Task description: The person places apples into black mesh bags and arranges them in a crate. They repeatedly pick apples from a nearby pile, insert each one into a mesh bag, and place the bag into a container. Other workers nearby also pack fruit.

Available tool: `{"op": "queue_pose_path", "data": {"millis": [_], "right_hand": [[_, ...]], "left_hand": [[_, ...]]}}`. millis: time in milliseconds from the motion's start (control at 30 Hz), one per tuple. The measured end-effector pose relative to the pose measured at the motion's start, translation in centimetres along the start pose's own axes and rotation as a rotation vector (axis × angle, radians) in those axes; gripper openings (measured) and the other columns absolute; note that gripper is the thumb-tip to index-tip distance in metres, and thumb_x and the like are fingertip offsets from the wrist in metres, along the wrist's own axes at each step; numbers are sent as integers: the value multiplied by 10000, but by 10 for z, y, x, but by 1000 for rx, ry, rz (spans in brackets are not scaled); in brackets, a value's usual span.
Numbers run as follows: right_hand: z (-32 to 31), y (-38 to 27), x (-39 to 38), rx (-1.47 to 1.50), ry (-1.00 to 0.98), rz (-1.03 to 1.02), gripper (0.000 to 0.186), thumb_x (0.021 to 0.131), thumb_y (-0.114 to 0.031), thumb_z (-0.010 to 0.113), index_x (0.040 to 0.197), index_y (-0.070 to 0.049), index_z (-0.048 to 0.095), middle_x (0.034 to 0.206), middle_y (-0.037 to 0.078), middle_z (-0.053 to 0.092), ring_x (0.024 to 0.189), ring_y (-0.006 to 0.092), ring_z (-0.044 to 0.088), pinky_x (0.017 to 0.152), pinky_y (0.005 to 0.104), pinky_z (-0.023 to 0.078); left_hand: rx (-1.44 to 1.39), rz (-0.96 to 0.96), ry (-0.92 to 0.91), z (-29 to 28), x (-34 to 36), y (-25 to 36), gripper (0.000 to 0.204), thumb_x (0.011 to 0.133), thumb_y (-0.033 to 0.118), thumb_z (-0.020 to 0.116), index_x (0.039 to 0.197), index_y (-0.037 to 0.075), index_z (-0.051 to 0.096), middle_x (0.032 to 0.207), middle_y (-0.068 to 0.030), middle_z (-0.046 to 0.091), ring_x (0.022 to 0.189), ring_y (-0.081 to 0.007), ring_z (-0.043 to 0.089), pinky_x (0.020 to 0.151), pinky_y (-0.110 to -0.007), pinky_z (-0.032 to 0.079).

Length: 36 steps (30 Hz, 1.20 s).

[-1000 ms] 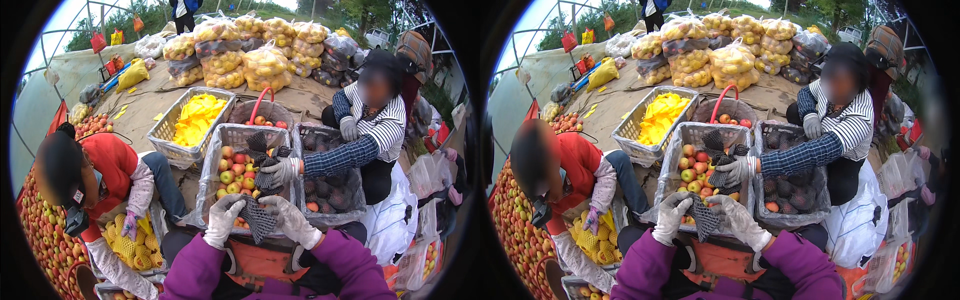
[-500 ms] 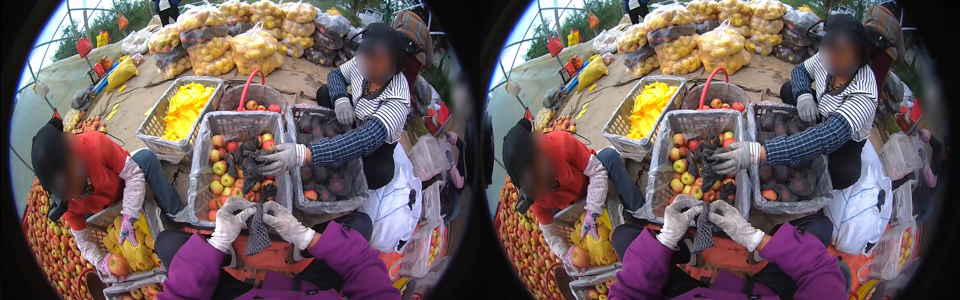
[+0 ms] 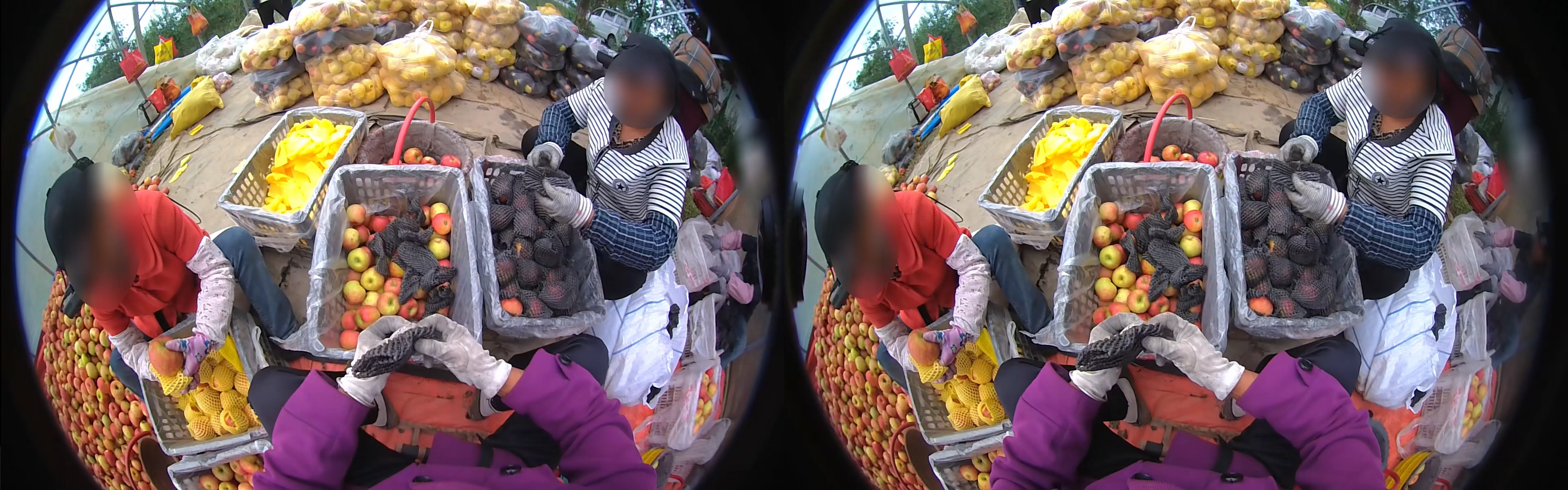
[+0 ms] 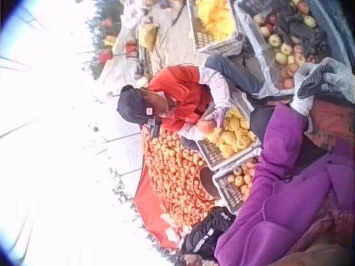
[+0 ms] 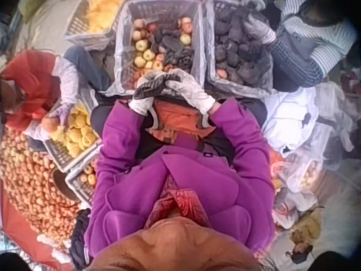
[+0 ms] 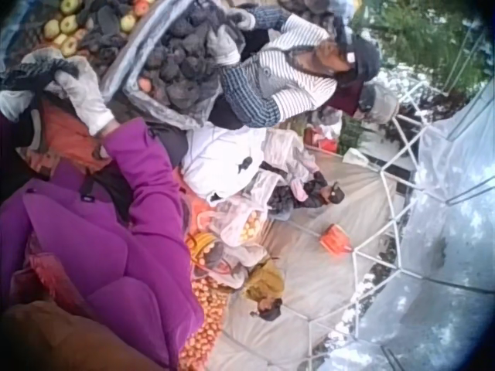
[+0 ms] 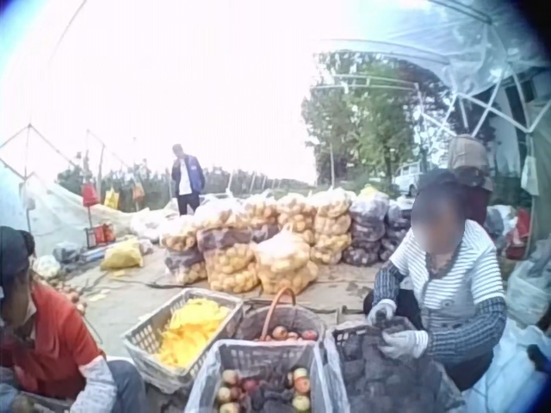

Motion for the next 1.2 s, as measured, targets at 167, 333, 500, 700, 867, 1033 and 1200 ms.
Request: {"op": "queue_pose_path", "data": {"millis": [167,333,500,700,867,1033,1200], "right_hand": [[-6,-2,3,42,39,-30,298,833,-200,725,1056,-76,570,862,-1,606,680,78,554,620,217,470],[-10,1,2,60,31,-21,278,872,-217,678,1084,-75,569,882,2,613,689,71,559,623,221,477],[-7,3,4,13,-51,-9,297,897,-219,640,1129,-53,557,899,10,604,708,77,557,650,227,478],[-6,-1,-4,-7,-11,167,284,911,-225,614,1135,-64,544,927,-4,595,735,80,569,667,234,485],[-12,-13,1,111,-33,-43,220,931,-239,579,1105,-114,527,980,-1,598,797,81,573,714,238,491],[-9,-26,-1,240,-77,-111,191,936,-199,563,1084,-91,511,1002,2,568,864,83,582,767,257,507],[-30,-17,9,95,-49,-268,266,923,-200,588,1131,-61,495,1045,15,567,972,118,575,855,268,487]], "left_hand": [[-47,83,2,-5,1,4,210,922,140,546,1049,-15,608,965,-92,661,851,-160,646,737,-258,538],[-49,9,102,-3,-1,9,233,909,170,595,1046,-17,627,927,-61,663,827,-134,633,724,-249,522],[83,218,216,-4,-4,25,126,854,72,668,939,-16,637,915,-64,665,838,-127,612,801,-249,472],[107,366,269,-2,-11,46,126,876,107,661,883,-5,605,909,-92,673,834,-141,630,790,-270,492],[275,331,281,-5,-9,39,148,880,150,672,910,27,595,840,-7,643,760,-76,589,711,-219,475],[-4,115,77,1,5,10,220,904,192,639,1036,32,565,938,3,614,806,-57,555,716,-196,449],[-195,-192,-184,26,-9,1,567,828,269,719,1250,-32,489,1071,-19,586,943,-87,536,835,-239,433]]}}
Point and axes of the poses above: each hand's wrist, its own x-axis towards the middle knuckle, its own z-axis out of the palm, y = z × x, the point moved 7 cm from there along x, towards the middle knuckle
